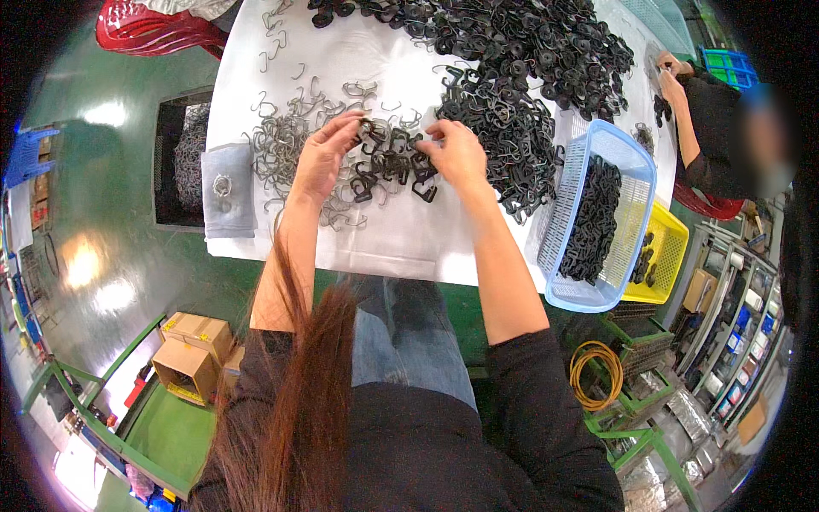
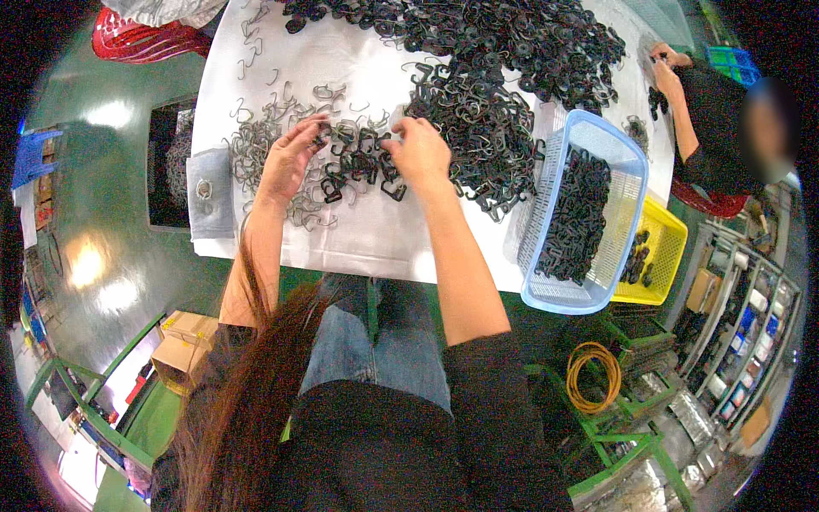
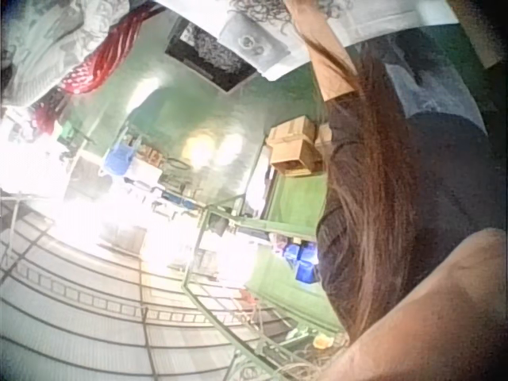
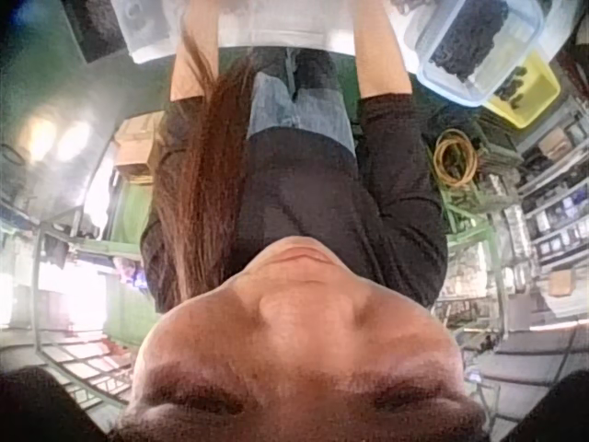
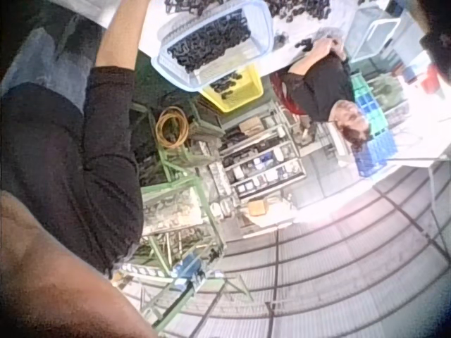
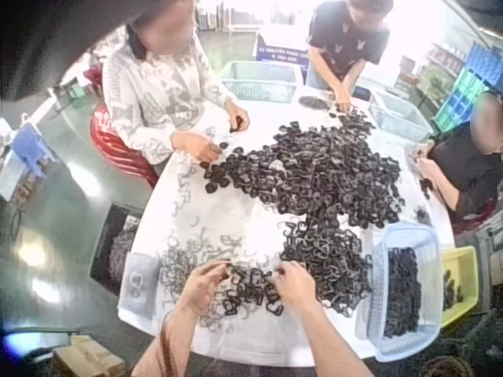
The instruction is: The person sorts small metal hooks on a white table, separating them into piles by type and color. They repeatedly pick up hooks, inspect them, and place them into designated areas on the table.
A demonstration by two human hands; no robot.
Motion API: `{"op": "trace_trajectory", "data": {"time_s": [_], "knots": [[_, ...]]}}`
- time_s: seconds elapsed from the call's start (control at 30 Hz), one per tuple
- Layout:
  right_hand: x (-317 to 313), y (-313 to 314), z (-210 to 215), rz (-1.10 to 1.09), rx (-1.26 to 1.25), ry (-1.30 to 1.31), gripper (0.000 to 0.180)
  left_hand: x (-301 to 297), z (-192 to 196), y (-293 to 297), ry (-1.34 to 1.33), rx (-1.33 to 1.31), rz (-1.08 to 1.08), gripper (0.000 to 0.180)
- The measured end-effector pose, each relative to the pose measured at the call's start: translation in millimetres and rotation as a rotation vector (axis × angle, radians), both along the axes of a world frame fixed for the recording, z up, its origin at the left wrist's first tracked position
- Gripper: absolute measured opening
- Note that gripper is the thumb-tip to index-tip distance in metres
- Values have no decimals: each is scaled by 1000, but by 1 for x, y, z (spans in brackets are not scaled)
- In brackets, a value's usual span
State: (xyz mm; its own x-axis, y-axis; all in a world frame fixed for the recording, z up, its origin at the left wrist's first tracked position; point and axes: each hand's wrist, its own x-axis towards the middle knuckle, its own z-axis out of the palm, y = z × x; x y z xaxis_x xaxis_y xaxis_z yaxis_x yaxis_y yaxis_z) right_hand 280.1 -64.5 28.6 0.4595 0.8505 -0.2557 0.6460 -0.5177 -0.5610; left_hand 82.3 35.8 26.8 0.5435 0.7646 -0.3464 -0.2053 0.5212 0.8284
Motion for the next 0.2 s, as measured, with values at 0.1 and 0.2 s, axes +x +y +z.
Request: {"op": "trace_trajectory", "data": {"time_s": [0.1,0.2], "knots": [[-25,17,-5,88,-181,-282,39,-10,-1,3,-310,-208,-14,29],[-16,21,-2,106,-310,10,41,-11,-4,8,32,-280,3,33]]}}
